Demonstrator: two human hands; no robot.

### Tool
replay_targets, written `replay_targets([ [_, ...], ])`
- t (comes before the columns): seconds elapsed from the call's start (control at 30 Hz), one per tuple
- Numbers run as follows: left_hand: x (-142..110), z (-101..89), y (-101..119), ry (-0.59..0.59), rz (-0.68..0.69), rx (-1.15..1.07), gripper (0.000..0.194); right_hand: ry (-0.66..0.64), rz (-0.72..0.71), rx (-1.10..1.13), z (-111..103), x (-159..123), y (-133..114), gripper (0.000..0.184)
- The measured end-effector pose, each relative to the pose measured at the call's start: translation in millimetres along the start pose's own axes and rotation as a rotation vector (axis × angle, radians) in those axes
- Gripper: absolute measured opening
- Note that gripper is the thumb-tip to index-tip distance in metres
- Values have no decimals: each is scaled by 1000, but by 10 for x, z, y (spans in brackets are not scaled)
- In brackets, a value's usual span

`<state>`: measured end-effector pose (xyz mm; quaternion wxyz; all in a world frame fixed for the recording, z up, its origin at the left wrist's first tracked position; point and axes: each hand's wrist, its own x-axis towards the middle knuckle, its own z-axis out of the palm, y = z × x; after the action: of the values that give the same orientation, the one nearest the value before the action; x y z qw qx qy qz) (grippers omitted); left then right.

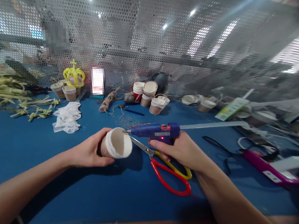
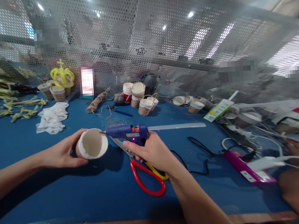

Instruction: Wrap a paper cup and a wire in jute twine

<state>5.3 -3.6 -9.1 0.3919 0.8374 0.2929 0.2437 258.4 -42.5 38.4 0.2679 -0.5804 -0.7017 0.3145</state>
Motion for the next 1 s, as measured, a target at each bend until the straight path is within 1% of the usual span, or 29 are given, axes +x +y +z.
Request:
replay_targets([
  [0.1, 2, 3, 20, 3, 7, 7, 61, -16, -2, -22, -2, 2, -4, 36],
  [0.23, 13, 6, 11, 71, -17, 27, 60, -33, 41, -96, -11, -13, -24, 37],
  [0.37, 33, 13, -18, 124, -39, 36, 61, -58, -1, -135, -7, -37, -47, 36],
  [0.47, 41, 20, -30, 141, -37, 37, 63, -15, 18, -92, 5, -44, -56, 35],
  [0.57, 35, 28, -31, 104, -23, 17, 63, 20, 41, -36, 13, -36, -60, 35],
  [0.7, 17, 27, -30, 48, -17, -68, 63, 19, 42, -15, 4, -22, -56, 34],
  [0.9, 6, -8, -21, -23, -51, -237, 64, -25, 20, -60, -27, -36, -42, 34],
  [1.0, 8, -11, -14, -77, -88, -367, 65, -46, 3, -33, -20, -47, -48, 31],
])
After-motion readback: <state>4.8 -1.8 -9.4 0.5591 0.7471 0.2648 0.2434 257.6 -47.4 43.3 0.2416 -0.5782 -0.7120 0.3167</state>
